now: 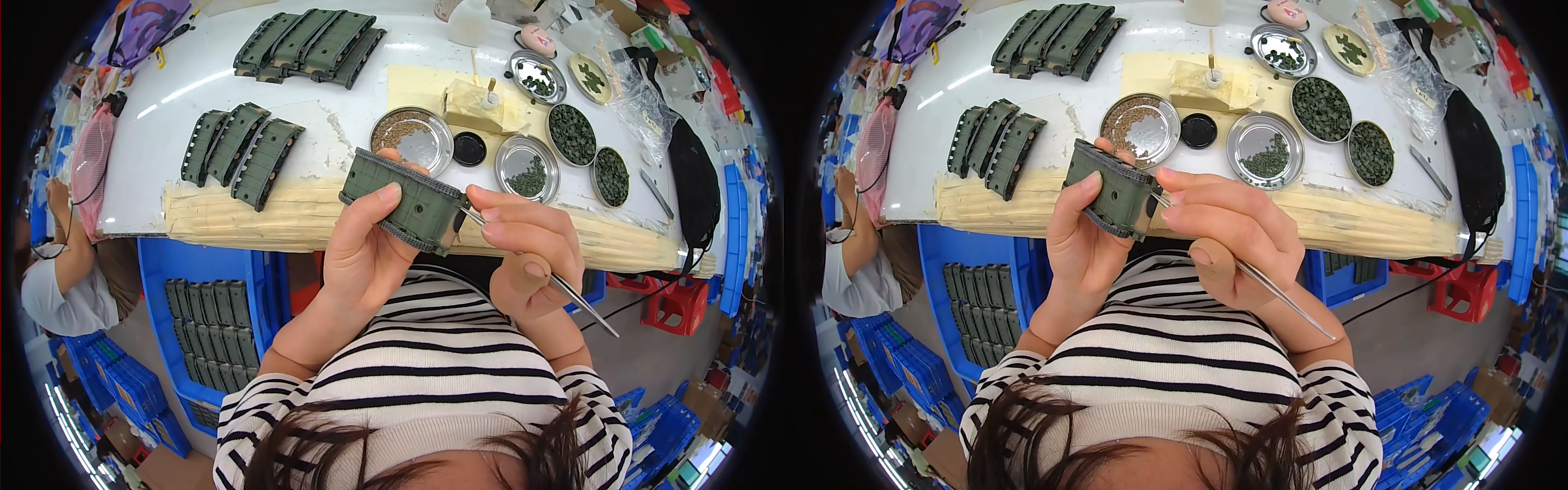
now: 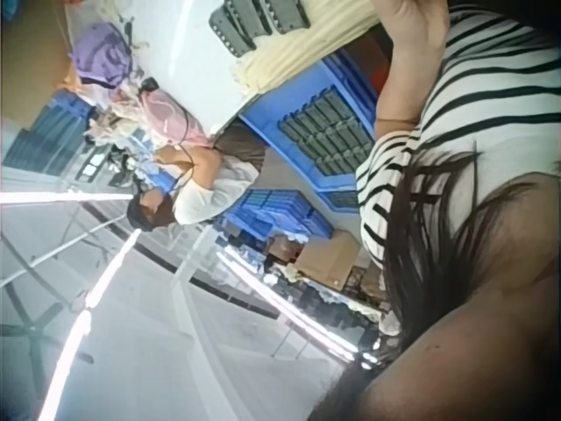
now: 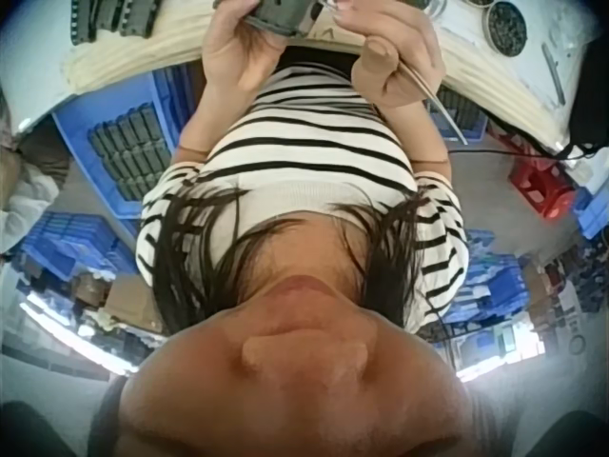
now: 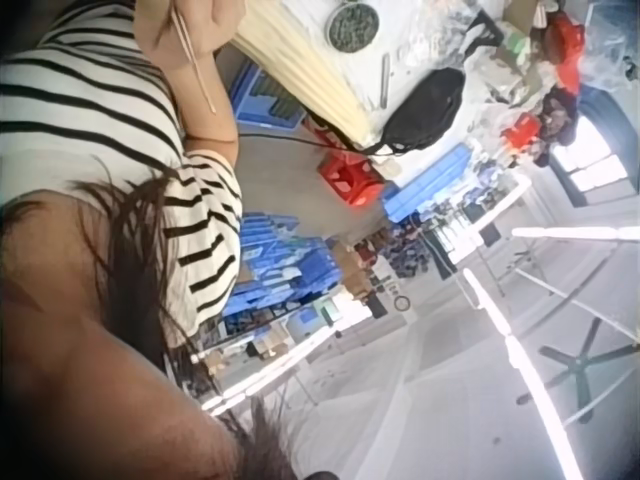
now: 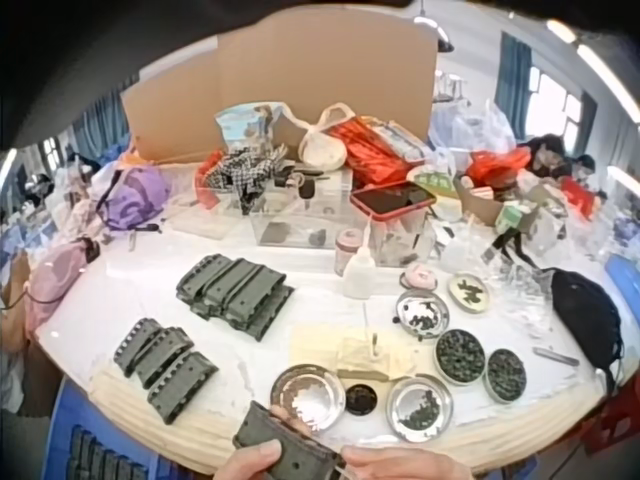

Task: Assembling small green toy tank models using adhesive and specialized tools on a production workbench.

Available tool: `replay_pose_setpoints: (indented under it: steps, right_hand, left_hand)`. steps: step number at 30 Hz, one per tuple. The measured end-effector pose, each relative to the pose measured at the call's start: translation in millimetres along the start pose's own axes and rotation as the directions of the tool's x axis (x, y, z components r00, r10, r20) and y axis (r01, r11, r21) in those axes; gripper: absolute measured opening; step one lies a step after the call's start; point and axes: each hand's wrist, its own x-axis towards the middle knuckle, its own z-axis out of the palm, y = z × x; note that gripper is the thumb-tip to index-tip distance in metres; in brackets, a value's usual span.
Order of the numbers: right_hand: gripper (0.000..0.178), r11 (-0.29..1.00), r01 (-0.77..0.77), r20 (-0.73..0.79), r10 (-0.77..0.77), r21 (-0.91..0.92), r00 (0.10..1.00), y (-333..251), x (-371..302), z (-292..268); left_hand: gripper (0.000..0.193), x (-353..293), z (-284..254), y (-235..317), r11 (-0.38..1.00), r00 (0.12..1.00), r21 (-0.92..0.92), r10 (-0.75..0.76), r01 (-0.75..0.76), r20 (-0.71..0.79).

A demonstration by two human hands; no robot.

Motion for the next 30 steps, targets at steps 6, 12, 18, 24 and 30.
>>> replay_pose_setpoints:
  steps: [6, 12, 18, 24, 30]
  right_hand:
    - [0.024, 1.000, 0.004, 0.033, -0.004, -0.003, 0.999, -1, -1, -2]
    - [0.024, 0.999, 0.032, 0.045, -0.031, -0.029, 0.999, 0, -1, -3]
    - [0.025, 0.995, 0.037, -0.015, -0.039, -0.096, 0.999, -4, -5, 2]
    - [0.027, 0.992, 0.027, -0.057, -0.034, -0.126, 0.998, -2, -7, 7]
    - [0.025, 0.993, 0.014, -0.116, -0.027, -0.115, 0.993, 1, -9, 12]
  left_hand:
    - [0.035, 0, -1, 1, 0.999, 0.999, -0.031, -0.025, 0.026, 0.024]
    - [0.035, 1, -1, 1, 1.000, 1.000, -0.004, -0.017, 0.017, 0.017]
    - [0.035, 1, 0, -4, 1.000, 0.996, -0.003, 0.025, -0.025, 0.089]
    - [0.037, 0, -2, -6, 1.000, 0.999, 0.011, 0.011, -0.012, 0.040]
    - [0.037, 1, -4, -9, 1.000, 0.999, -0.007, 0.022, -0.022, 0.038]
